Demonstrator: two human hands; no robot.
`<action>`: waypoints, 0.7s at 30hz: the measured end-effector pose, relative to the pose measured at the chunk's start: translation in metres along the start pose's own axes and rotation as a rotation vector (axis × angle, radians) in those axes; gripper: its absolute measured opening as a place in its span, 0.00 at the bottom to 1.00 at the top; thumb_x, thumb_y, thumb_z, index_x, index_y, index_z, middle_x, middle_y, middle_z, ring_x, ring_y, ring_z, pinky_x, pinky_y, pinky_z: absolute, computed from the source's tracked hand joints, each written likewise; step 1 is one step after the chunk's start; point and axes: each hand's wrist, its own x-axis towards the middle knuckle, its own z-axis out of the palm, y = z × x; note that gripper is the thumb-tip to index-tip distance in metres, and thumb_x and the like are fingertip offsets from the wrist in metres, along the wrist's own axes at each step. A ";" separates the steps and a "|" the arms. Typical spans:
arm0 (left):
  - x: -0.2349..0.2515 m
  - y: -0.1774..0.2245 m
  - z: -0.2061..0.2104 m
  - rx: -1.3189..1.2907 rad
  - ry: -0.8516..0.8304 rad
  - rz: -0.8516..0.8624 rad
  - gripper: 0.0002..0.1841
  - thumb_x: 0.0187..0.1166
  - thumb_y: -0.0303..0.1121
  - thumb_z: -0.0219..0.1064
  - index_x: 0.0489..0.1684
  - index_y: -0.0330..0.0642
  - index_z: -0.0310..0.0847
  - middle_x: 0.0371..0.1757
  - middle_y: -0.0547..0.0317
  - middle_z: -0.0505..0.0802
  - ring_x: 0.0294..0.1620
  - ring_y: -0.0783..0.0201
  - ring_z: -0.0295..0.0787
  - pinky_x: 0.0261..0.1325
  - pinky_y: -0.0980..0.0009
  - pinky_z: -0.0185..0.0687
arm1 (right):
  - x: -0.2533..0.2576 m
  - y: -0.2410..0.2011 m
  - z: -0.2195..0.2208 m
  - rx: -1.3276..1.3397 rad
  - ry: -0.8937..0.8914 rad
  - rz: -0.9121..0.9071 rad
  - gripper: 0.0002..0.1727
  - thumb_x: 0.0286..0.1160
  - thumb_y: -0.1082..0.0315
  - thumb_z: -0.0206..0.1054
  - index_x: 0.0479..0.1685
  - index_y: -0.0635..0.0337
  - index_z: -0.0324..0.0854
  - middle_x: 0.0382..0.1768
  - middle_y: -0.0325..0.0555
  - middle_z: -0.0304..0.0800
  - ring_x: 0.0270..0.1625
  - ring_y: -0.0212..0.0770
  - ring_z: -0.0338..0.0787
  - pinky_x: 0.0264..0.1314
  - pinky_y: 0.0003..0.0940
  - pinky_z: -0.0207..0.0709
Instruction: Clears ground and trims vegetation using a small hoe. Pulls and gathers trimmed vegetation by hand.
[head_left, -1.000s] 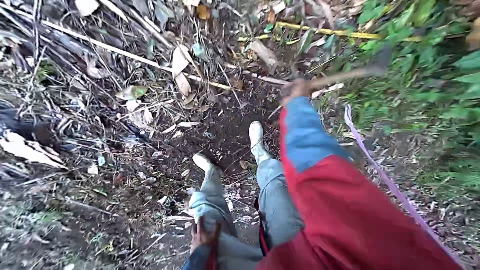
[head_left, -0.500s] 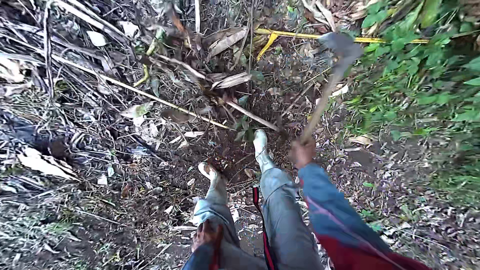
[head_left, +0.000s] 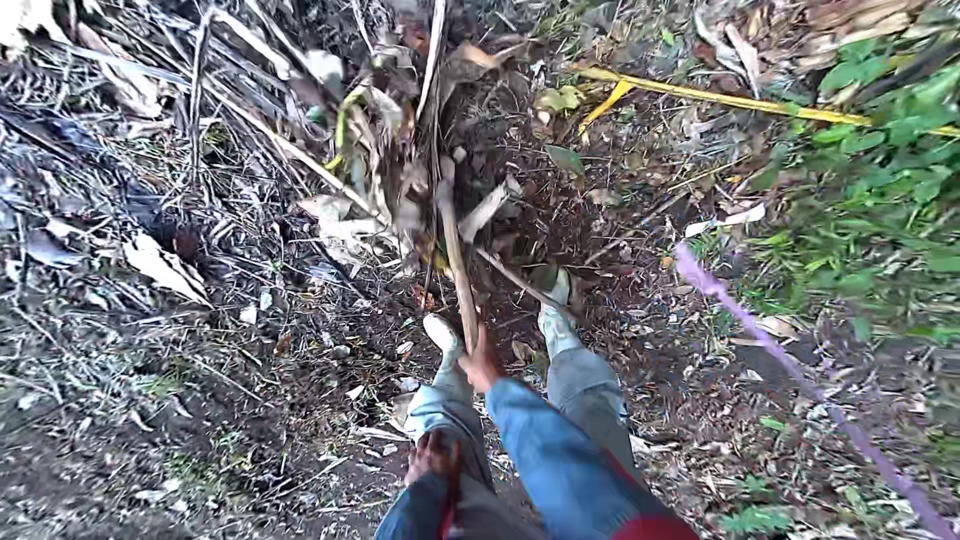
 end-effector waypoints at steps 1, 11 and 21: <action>0.001 -0.001 -0.001 -0.008 -0.010 -0.001 0.37 0.80 0.68 0.55 0.82 0.57 0.76 0.86 0.52 0.76 0.86 0.42 0.71 0.78 0.38 0.73 | -0.020 0.021 0.002 -0.022 -0.030 0.042 0.55 0.69 0.64 0.74 0.97 0.45 0.42 0.63 0.65 0.87 0.50 0.60 0.94 0.52 0.62 0.88; 0.010 -0.026 0.004 -0.069 -0.034 0.032 0.36 0.78 0.69 0.54 0.81 0.60 0.76 0.86 0.54 0.77 0.85 0.43 0.72 0.79 0.38 0.74 | 0.007 -0.018 -0.233 0.391 0.685 -0.180 0.53 0.71 0.71 0.70 0.95 0.53 0.38 0.60 0.67 0.81 0.37 0.54 0.89 0.38 0.55 0.87; 0.007 -0.023 0.012 -0.108 -0.037 0.017 0.35 0.79 0.68 0.54 0.81 0.61 0.77 0.87 0.56 0.76 0.86 0.44 0.70 0.78 0.38 0.74 | 0.043 -0.116 -0.006 -0.073 0.063 -0.138 0.56 0.68 0.69 0.75 0.96 0.49 0.39 0.60 0.68 0.86 0.46 0.63 0.93 0.45 0.62 0.88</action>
